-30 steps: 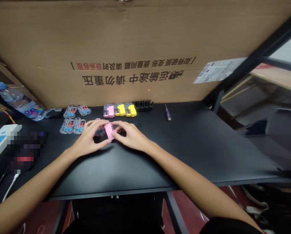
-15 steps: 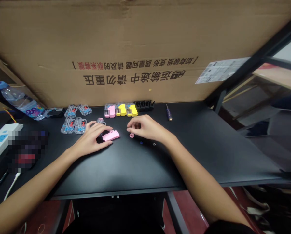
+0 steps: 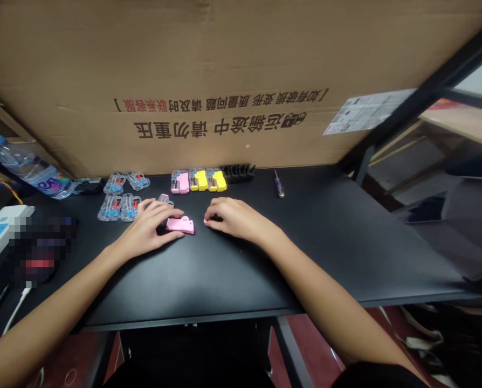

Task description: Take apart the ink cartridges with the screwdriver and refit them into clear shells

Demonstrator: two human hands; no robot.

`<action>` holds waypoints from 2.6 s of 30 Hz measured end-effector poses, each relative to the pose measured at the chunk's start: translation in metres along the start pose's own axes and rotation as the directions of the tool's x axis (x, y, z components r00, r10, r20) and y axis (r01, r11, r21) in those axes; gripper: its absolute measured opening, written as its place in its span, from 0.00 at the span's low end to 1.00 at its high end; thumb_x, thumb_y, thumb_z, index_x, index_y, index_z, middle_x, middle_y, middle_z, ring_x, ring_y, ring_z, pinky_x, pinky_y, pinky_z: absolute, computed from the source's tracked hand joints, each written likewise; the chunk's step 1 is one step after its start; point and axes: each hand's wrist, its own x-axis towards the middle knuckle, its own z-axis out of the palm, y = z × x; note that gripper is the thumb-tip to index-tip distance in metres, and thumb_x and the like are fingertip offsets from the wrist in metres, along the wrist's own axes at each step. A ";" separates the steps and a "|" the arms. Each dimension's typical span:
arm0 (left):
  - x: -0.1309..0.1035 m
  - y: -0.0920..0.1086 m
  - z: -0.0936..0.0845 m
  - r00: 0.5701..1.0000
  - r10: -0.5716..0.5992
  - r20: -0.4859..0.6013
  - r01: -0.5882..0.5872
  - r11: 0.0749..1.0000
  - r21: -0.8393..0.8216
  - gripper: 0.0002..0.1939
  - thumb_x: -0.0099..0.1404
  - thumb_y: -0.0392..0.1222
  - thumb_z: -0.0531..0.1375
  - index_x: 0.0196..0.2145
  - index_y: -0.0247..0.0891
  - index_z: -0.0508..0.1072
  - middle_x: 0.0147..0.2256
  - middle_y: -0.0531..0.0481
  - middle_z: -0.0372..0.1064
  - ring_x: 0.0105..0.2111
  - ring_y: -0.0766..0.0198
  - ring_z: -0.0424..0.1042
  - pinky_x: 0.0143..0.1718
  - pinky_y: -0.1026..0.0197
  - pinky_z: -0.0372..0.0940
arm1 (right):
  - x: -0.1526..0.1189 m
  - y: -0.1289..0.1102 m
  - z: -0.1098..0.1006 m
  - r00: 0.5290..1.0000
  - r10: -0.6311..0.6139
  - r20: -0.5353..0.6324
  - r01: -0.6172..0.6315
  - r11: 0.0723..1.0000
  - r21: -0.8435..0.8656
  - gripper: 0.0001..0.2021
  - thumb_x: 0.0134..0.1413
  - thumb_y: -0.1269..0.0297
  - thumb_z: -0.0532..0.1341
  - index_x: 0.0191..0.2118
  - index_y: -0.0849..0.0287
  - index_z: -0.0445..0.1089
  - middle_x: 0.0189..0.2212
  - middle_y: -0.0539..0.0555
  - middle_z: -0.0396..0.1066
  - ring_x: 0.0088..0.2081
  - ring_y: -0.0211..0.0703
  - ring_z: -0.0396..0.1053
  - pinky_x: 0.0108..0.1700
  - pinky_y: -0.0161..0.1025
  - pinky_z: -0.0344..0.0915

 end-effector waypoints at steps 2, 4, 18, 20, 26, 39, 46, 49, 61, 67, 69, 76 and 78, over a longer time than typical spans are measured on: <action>0.000 -0.003 0.001 1.000 -0.009 -0.004 0.009 1.000 0.006 0.20 0.72 0.54 0.68 0.56 0.46 0.76 0.52 0.46 0.80 0.62 0.48 0.69 0.69 0.39 0.47 | 0.001 -0.002 0.005 0.999 -0.026 -0.031 0.024 0.999 -0.049 0.08 0.68 0.67 0.64 0.44 0.58 0.82 0.43 0.59 0.80 0.42 0.50 0.79 0.45 0.42 0.69; 0.000 -0.006 0.002 1.000 -0.007 -0.004 0.007 1.000 0.005 0.17 0.71 0.54 0.69 0.53 0.46 0.78 0.51 0.48 0.81 0.62 0.47 0.69 0.69 0.38 0.46 | 0.002 -0.003 0.009 0.997 -0.038 -0.062 0.032 0.995 -0.091 0.09 0.68 0.69 0.62 0.45 0.58 0.82 0.43 0.59 0.80 0.42 0.50 0.78 0.45 0.43 0.70; 0.000 -0.001 0.000 0.998 0.052 0.044 -0.052 0.999 -0.003 0.16 0.74 0.54 0.66 0.54 0.47 0.80 0.50 0.47 0.81 0.60 0.48 0.70 0.68 0.39 0.49 | 0.014 -0.028 0.028 0.979 0.078 -0.186 0.048 0.804 0.593 0.12 0.64 0.54 0.68 0.43 0.55 0.86 0.37 0.55 0.81 0.37 0.46 0.76 0.42 0.43 0.70; 0.000 -0.001 0.000 0.998 0.051 0.048 -0.050 0.999 -0.006 0.16 0.74 0.55 0.66 0.54 0.48 0.80 0.51 0.47 0.81 0.60 0.48 0.70 0.68 0.40 0.50 | 0.016 -0.025 0.033 0.978 0.086 -0.190 0.043 0.806 0.590 0.12 0.63 0.54 0.68 0.43 0.55 0.86 0.36 0.55 0.80 0.36 0.45 0.75 0.40 0.43 0.69; 0.000 0.000 0.001 0.998 0.049 0.034 -0.049 0.999 0.003 0.18 0.74 0.57 0.65 0.54 0.47 0.80 0.50 0.46 0.81 0.57 0.49 0.71 0.63 0.43 0.53 | 0.019 -0.023 0.039 0.978 0.152 -0.145 -0.016 0.741 0.671 0.13 0.61 0.54 0.68 0.43 0.57 0.83 0.36 0.55 0.81 0.35 0.44 0.75 0.39 0.42 0.71; 0.000 0.004 0.000 0.998 0.058 -0.024 -0.058 0.998 0.019 0.17 0.74 0.57 0.65 0.52 0.43 0.78 0.48 0.47 0.82 0.51 0.52 0.75 0.57 0.47 0.57 | 0.022 -0.019 0.050 0.968 0.231 -0.099 -0.066 0.614 0.787 0.15 0.59 0.57 0.68 0.49 0.59 0.78 0.33 0.53 0.81 0.34 0.44 0.77 0.41 0.42 0.72; 0.004 0.005 -0.020 0.975 -0.105 -0.194 0.114 0.993 0.036 0.15 0.79 0.51 0.55 0.45 0.45 0.81 0.47 0.48 0.83 0.47 0.52 0.76 0.56 0.44 0.59 | 0.018 -0.006 0.040 0.961 0.156 -0.230 -0.003 0.833 0.553 0.14 0.66 0.56 0.63 0.47 0.57 0.83 0.45 0.58 0.82 0.42 0.48 0.77 0.44 0.43 0.70; 0.004 -0.005 -0.024 0.960 -0.155 -0.233 0.179 0.980 0.085 0.15 0.79 0.45 0.53 0.48 0.44 0.80 0.45 0.47 0.82 0.45 0.53 0.76 0.53 0.46 0.59 | 0.016 -0.007 0.035 0.919 0.162 -0.358 0.012 0.899 0.437 0.15 0.68 0.56 0.62 0.49 0.57 0.82 0.44 0.58 0.81 0.38 0.45 0.74 0.41 0.42 0.68; 0.003 -0.010 -0.016 0.980 -0.184 -0.078 0.188 0.981 0.038 0.12 0.77 0.44 0.55 0.47 0.44 0.78 0.30 0.54 0.77 0.35 0.57 0.75 0.50 0.49 0.57 | 0.008 -0.018 0.028 0.971 0.037 -0.235 0.032 0.959 0.283 0.15 0.72 0.58 0.59 0.53 0.54 0.82 0.39 0.56 0.81 0.38 0.46 0.77 0.42 0.41 0.69; 0.003 -0.008 -0.022 0.984 -0.133 -0.122 0.146 0.983 0.108 0.16 0.76 0.52 0.59 0.55 0.44 0.76 0.53 0.46 0.79 0.54 0.50 0.74 0.59 0.45 0.57 | 0.008 -0.013 0.027 0.955 -0.004 -0.298 0.098 0.949 0.301 0.15 0.71 0.57 0.61 0.53 0.54 0.82 0.47 0.59 0.76 0.46 0.50 0.76 0.50 0.47 0.71; 0.001 -0.012 -0.023 0.990 -0.113 -0.082 0.124 0.982 0.142 0.24 0.74 0.58 0.62 0.61 0.45 0.72 0.61 0.43 0.74 0.61 0.46 0.70 0.64 0.41 0.53 | 0.007 -0.012 0.026 0.957 0.016 -0.289 0.077 0.949 0.307 0.16 0.70 0.55 0.63 0.55 0.55 0.81 0.47 0.59 0.76 0.45 0.50 0.76 0.50 0.48 0.72; -0.002 -0.018 -0.019 0.995 -0.095 0.032 0.089 0.984 0.158 0.37 0.68 0.62 0.68 0.68 0.46 0.65 0.65 0.40 0.69 0.65 0.42 0.66 0.71 0.36 0.46 | 0.006 -0.014 0.023 0.993 -0.033 -0.114 0.066 0.951 0.301 0.21 0.62 0.52 0.70 0.57 0.53 0.79 0.49 0.59 0.77 0.53 0.56 0.74 0.58 0.52 0.69; -0.002 -0.017 -0.019 0.995 -0.094 0.037 0.087 0.984 0.153 0.40 0.67 0.64 0.68 0.69 0.45 0.65 0.64 0.39 0.69 0.65 0.42 0.67 0.71 0.35 0.46 | 0.006 -0.014 0.023 0.994 -0.005 -0.113 0.040 0.950 0.310 0.21 0.63 0.50 0.70 0.57 0.54 0.80 0.49 0.59 0.77 0.52 0.56 0.75 0.57 0.52 0.70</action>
